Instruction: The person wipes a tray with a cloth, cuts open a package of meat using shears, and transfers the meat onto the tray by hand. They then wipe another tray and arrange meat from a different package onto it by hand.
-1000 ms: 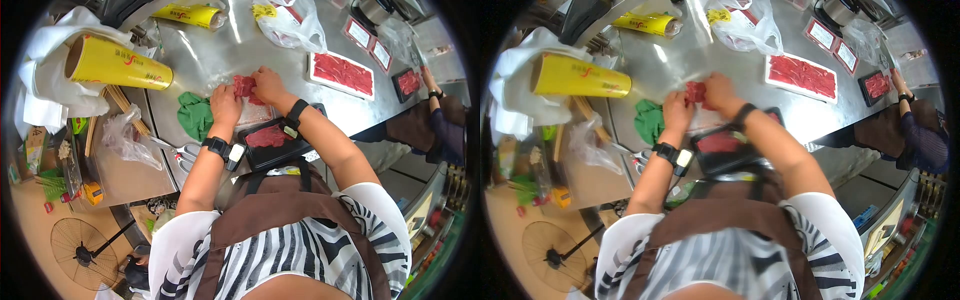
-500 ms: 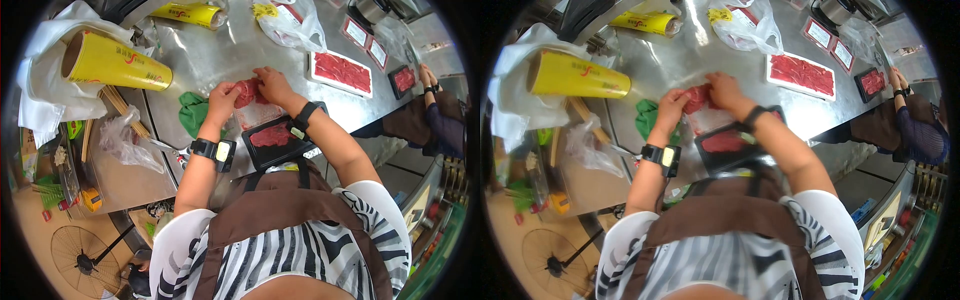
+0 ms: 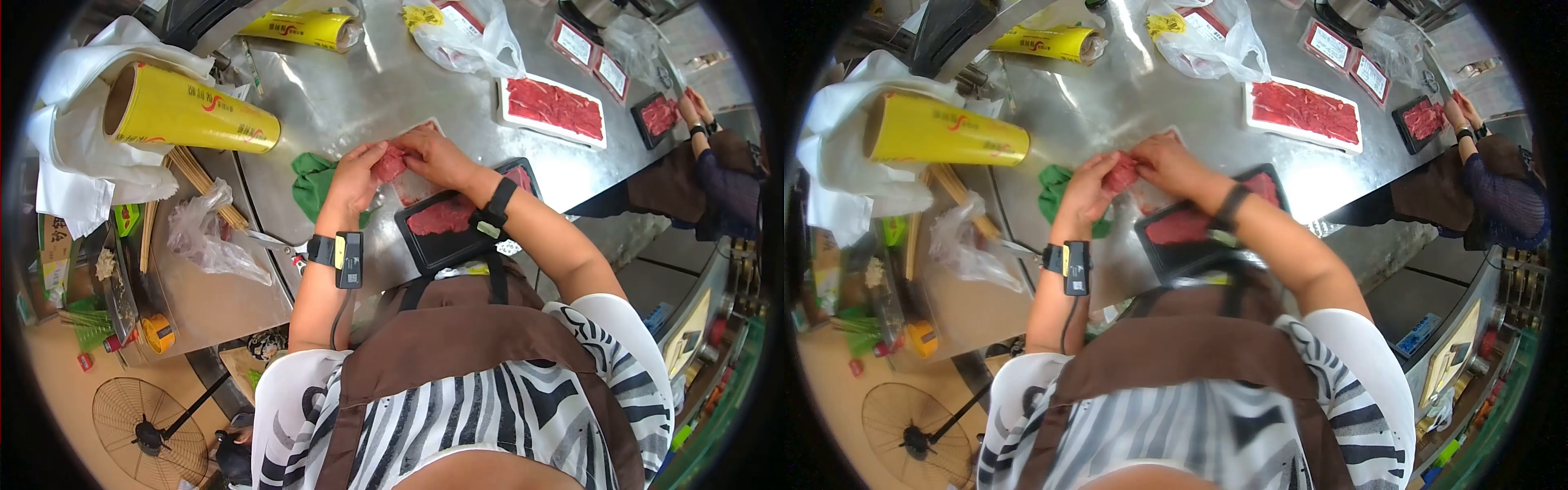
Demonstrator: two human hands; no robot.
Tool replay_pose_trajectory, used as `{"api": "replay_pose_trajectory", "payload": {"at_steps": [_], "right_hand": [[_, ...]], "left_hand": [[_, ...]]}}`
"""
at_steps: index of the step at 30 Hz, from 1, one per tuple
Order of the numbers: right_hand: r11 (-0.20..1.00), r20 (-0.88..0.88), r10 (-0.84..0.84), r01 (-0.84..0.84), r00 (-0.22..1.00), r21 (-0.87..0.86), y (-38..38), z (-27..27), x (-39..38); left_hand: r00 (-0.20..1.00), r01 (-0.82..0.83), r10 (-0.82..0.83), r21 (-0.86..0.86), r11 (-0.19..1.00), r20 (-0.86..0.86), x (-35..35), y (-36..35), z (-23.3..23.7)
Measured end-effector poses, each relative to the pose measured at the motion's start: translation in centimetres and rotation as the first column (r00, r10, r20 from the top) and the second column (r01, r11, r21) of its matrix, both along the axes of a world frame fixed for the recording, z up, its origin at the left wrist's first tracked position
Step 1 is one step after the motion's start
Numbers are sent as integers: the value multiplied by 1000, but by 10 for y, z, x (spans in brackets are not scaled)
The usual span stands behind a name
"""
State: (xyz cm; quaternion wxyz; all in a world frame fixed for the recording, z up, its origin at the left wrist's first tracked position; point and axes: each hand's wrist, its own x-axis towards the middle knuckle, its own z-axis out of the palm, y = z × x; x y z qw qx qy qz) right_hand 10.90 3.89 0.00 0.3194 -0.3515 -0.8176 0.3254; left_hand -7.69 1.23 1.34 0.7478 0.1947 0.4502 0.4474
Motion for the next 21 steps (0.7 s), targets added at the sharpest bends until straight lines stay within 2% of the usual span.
{"api": "replay_pose_trajectory", "payload": {"at_steps": [2,3,4,5,7,11,13,14,15,16,20,21], "right_hand": [[999,-13,-38,38,999,-13,-2,1,2],[951,-54,-80,60,995,-303,-1,3,4],[822,-81,-131,62,988,-567,0,5,6],[823,-83,-130,60,988,-565,1,6,7],[840,41,-223,213,974,-499,4,12,9],[851,123,-318,340,940,-400,-1,20,14],[875,231,-479,482,847,46,-1,13,13],[876,228,-478,481,848,49,-5,10,15],[942,35,-310,303,950,142,-16,27,11],[955,-136,-99,133,986,266,-24,37,8],[973,-180,-122,153,976,171,-33,38,3],[982,-198,-140,161,970,95,-32,30,2]], "left_hand": [[1000,-1,2,-21,1000,30,0,-1,2],[1000,-1,2,-20,1000,29,-1,-2,1],[999,0,2,-35,999,49,-2,-3,0],[998,1,3,-49,999,70,-3,-4,-1],[995,-38,44,-76,996,85,-4,-8,-4],[986,-87,103,-126,988,132,0,-13,-2],[976,-76,98,-121,990,194,4,-16,2],[963,-67,94,-116,991,254,6,-16,4],[963,-68,95,-115,991,254,6,-17,3],[962,-61,89,-114,992,257,8,-17,0],[963,-48,67,-78,996,262,13,-17,-11],[963,-48,66,-75,996,260,13,-16,-8]]}}
